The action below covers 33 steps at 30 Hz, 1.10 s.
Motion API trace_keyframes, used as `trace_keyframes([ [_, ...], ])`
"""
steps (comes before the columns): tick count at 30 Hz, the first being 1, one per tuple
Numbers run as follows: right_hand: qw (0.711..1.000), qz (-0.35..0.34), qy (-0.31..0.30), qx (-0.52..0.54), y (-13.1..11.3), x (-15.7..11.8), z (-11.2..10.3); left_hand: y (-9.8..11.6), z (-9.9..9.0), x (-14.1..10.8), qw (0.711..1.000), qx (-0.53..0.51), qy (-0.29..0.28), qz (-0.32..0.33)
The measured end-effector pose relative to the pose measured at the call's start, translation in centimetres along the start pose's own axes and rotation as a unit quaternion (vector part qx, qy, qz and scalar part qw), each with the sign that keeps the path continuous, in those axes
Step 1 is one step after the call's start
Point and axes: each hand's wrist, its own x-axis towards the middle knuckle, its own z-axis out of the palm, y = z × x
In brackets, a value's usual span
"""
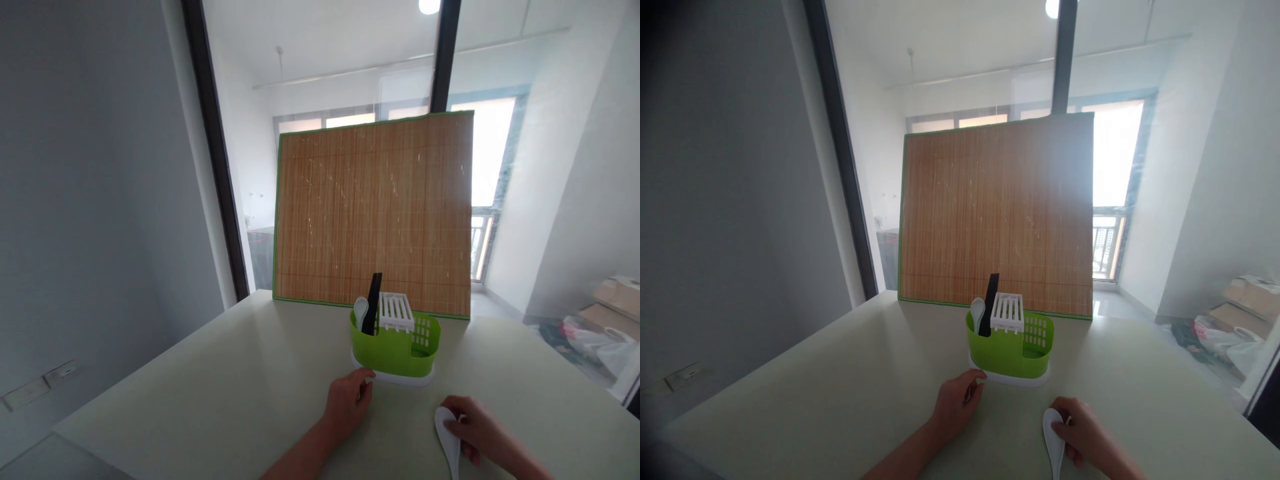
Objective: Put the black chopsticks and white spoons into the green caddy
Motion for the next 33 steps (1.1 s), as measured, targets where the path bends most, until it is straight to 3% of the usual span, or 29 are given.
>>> trace_keyframes([
  [4,0.995,-0.085,0.053,-0.015,-1.5,0.4,0.3,0.1,-0.1,0.0,1.000,0.000,0.001,0.007],
  [8,0.966,-0.168,0.198,-0.008,-4.2,-0.2,0.9,0.4,-0.3,-0.1,1.000,-0.007,-0.003,0.016],
  [13,0.883,-0.262,0.386,-0.054,-6.7,-2.1,2.2,0.7,-0.5,-0.2,0.999,-0.014,-0.004,0.038],
  [16,0.835,-0.315,0.443,-0.092,-7.5,-3.1,2.8,0.8,-0.5,-0.3,0.999,-0.013,0.003,0.048],
  [21,0.786,-0.383,0.464,-0.142,-8.2,-4.1,3.3,1.0,-0.6,-0.5,0.998,-0.024,0.003,0.066],
  [27,0.772,-0.447,0.412,-0.183,-7.9,-4.4,4.3,1.8,-0.8,-1.0,0.993,-0.033,0.000,0.116],
  [33,0.765,-0.463,0.409,-0.184,-9.1,-4.6,4.7,3.4,0.1,-2.3,0.980,-0.047,-0.023,0.190],
])
